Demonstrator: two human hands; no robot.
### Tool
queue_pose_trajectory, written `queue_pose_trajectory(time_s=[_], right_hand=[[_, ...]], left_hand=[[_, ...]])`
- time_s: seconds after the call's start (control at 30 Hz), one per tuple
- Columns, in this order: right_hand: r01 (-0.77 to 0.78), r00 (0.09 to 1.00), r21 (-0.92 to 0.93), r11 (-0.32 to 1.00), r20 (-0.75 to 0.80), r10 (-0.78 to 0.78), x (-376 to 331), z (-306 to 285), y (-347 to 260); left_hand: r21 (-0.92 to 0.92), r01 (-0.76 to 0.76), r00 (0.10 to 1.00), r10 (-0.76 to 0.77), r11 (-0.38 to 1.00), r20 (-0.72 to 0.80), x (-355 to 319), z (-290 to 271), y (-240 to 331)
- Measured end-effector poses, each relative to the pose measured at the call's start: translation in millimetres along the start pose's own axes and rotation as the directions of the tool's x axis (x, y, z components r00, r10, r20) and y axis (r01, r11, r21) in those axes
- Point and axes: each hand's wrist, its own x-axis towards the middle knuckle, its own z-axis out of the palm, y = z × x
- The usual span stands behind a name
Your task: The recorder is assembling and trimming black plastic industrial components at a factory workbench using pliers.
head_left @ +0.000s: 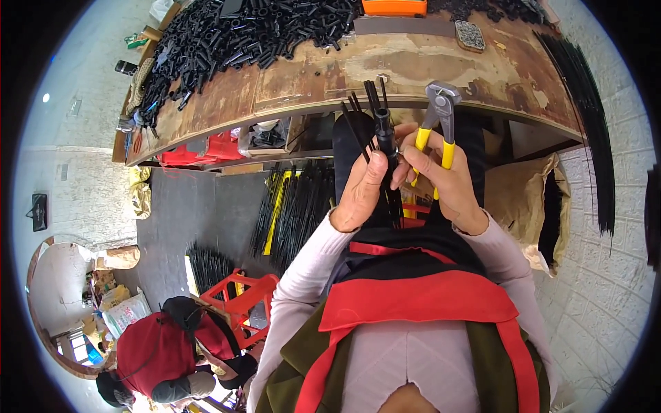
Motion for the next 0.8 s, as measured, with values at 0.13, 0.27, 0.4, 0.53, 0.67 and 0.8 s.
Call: queue_pose_trajectory(time_s=[0.13,0.27,0.4,0.53,0.67,0.8], right_hand=[[0.042,0.999,-0.063,0.997,0.004,-0.042,1,4,-1],[0.116,0.992,-0.070,0.991,-0.049,-0.120,2,11,4],[0.129,0.991,-0.098,0.987,-0.015,-0.131,15,4,-9],[-0.130,0.969,-0.623,0.771,0.085,0.232,16,-21,-50],[-0.360,0.859,-0.693,0.624,0.014,0.511,-27,-25,-74],[-0.334,0.855,-0.782,0.527,-0.015,0.519,-38,-17,-85]], left_hand=[[0.009,0.000,1.000,0.000,1.000,-0.026,-1,-1,3],[0.037,-0.057,0.997,0.059,0.998,-0.051,0,-5,-5],[-0.124,0.012,0.999,-0.008,0.992,0.035,5,-12,-6],[-0.199,0.023,0.999,-0.015,0.980,0.042,6,-19,-7],[-0.271,-0.057,0.998,0.051,0.961,-0.030,7,-26,-13],[-0.063,0.071,0.996,-0.068,0.995,0.055,2,-18,-11]])
